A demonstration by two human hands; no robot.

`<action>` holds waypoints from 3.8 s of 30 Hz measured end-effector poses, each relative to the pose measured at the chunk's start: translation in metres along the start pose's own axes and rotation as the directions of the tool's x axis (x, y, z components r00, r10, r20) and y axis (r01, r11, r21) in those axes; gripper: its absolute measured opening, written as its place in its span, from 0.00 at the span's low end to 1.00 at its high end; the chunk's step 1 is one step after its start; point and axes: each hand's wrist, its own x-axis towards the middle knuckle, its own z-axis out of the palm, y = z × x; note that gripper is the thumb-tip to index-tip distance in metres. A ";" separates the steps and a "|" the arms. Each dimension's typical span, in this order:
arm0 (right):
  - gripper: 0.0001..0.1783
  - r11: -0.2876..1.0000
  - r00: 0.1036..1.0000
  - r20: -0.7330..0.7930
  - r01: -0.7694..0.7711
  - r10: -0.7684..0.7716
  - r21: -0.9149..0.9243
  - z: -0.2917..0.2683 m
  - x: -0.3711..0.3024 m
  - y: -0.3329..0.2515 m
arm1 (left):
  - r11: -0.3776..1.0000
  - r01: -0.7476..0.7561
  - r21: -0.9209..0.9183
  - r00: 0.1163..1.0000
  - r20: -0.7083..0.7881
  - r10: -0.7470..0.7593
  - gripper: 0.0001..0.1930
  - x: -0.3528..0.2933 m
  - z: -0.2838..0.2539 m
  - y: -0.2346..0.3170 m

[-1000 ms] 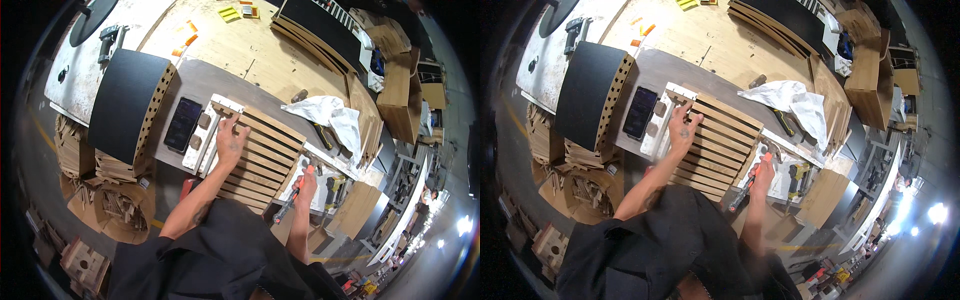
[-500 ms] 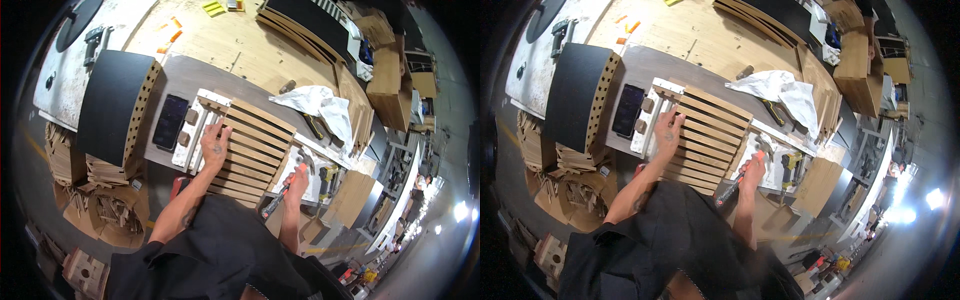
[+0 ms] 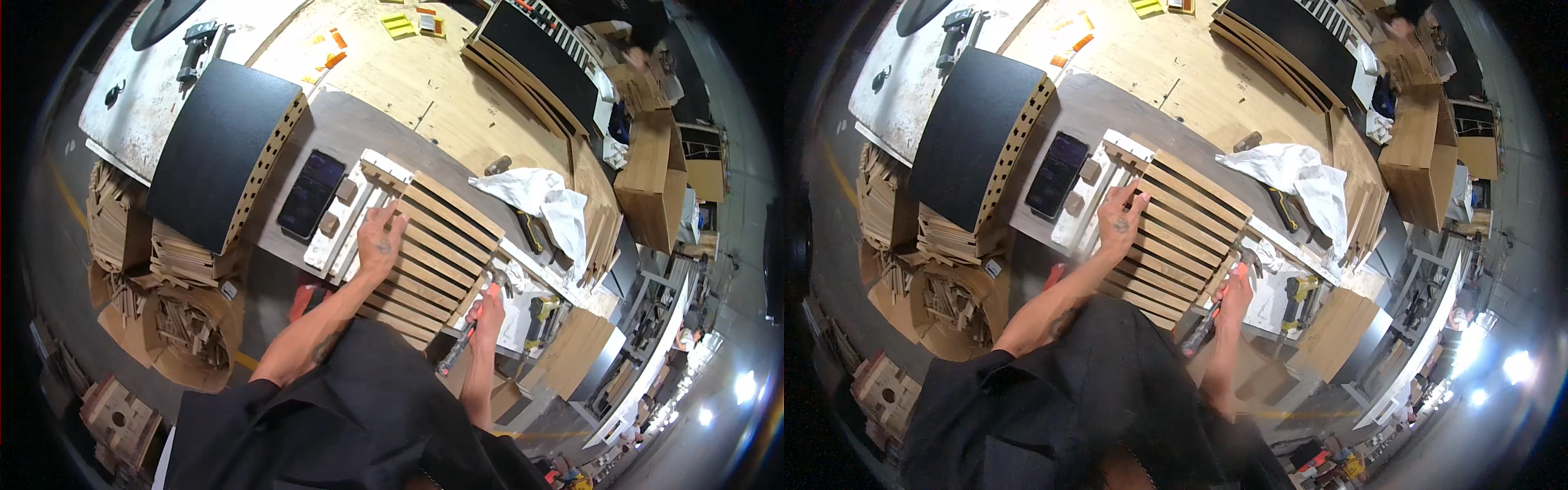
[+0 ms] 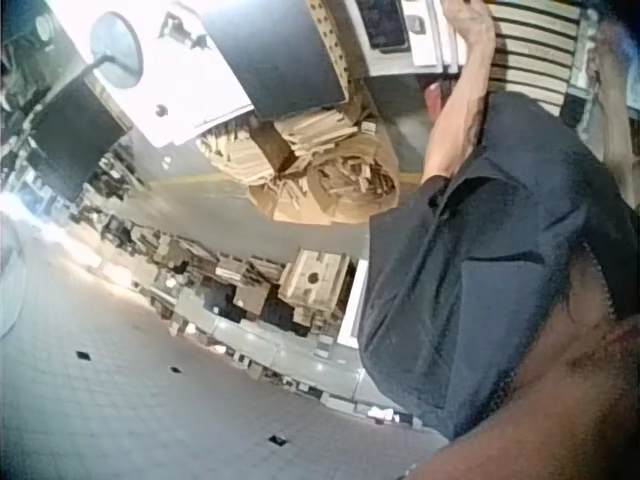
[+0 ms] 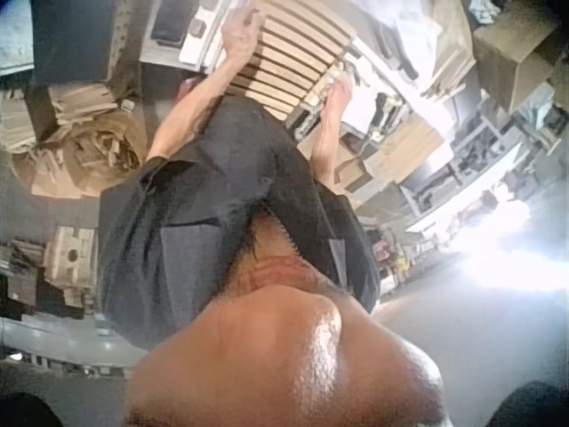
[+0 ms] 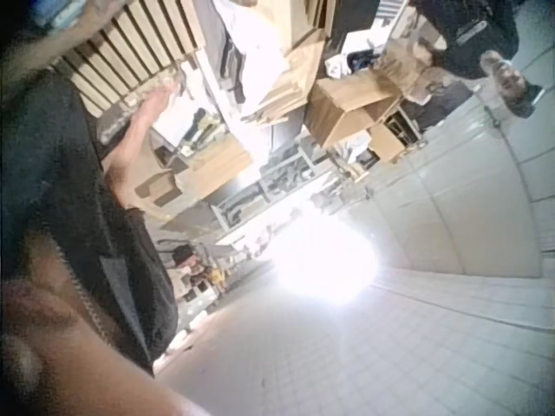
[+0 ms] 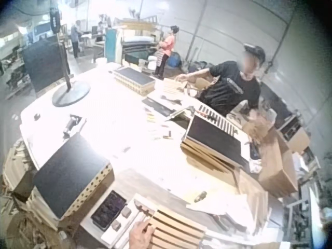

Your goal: Assembling wooden slats into a jig, tapping them into place with a hammer, and applying wood glue to secure the assembly.

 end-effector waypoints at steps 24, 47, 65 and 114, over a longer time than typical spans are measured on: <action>0.08 0.998 0.998 -0.038 -0.047 0.049 0.049 -0.011 -0.015 0.009 | 1.000 -0.006 -0.001 0.999 0.052 0.006 0.18 -0.021 -0.021 -0.012; 0.14 0.988 0.988 0.055 -0.138 0.141 -0.068 -0.034 -0.036 0.012 | 1.000 0.003 0.028 0.998 0.067 -0.005 0.20 -0.039 -0.037 -0.026; 0.14 0.994 0.997 0.057 -0.051 0.057 -0.100 -0.019 -0.041 0.010 | 1.000 -0.005 -0.001 0.999 0.043 0.005 0.19 -0.038 -0.038 -0.032; 0.14 0.992 0.992 -0.077 -0.094 0.100 0.079 -0.052 -0.092 0.065 | 0.976 -0.095 0.196 0.995 -0.003 0.097 0.25 -0.089 -0.074 -0.046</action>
